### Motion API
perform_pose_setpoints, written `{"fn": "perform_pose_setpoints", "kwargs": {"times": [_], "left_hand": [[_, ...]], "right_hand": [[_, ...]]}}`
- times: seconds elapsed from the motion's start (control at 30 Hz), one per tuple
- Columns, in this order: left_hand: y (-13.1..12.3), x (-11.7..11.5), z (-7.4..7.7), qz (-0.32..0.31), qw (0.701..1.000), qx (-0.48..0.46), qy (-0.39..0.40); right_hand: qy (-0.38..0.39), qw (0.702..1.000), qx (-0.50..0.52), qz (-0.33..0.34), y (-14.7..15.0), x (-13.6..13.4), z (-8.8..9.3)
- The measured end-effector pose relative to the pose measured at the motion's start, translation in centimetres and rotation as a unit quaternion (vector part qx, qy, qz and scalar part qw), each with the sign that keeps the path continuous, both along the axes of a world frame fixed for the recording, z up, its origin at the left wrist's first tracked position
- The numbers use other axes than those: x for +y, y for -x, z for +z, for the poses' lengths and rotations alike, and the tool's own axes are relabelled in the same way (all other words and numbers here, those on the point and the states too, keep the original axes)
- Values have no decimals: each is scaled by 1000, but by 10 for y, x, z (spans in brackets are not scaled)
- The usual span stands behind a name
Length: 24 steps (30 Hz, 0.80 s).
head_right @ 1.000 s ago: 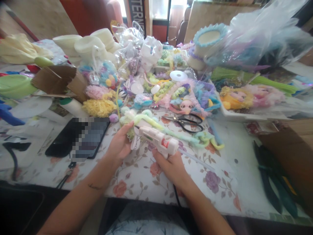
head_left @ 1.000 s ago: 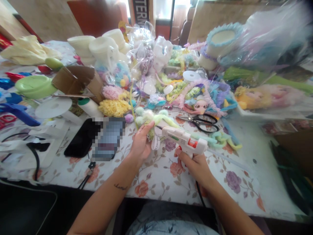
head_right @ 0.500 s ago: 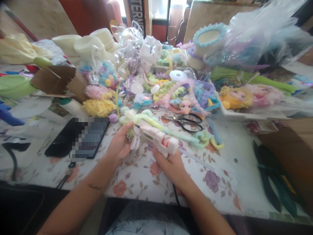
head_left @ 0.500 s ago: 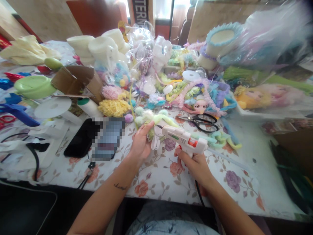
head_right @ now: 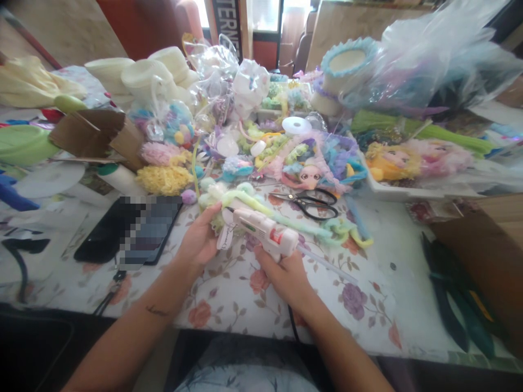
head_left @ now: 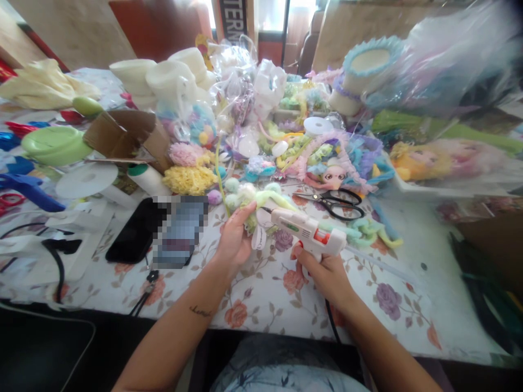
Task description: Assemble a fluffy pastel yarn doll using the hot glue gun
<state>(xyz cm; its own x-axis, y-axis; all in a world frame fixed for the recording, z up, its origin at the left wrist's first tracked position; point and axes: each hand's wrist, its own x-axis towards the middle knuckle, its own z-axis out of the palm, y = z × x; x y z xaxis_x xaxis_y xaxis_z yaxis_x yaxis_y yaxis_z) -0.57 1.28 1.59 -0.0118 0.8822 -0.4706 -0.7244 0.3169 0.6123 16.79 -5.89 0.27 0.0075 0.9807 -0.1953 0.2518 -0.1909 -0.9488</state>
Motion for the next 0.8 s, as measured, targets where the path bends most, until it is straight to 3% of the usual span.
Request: {"fn": "perform_pose_setpoints", "kwargs": {"times": [0.8], "left_hand": [[-1, 0, 4, -6, 1000, 5, 7]], "right_hand": [[-1, 1000, -14, -6, 0, -1, 1]]}}
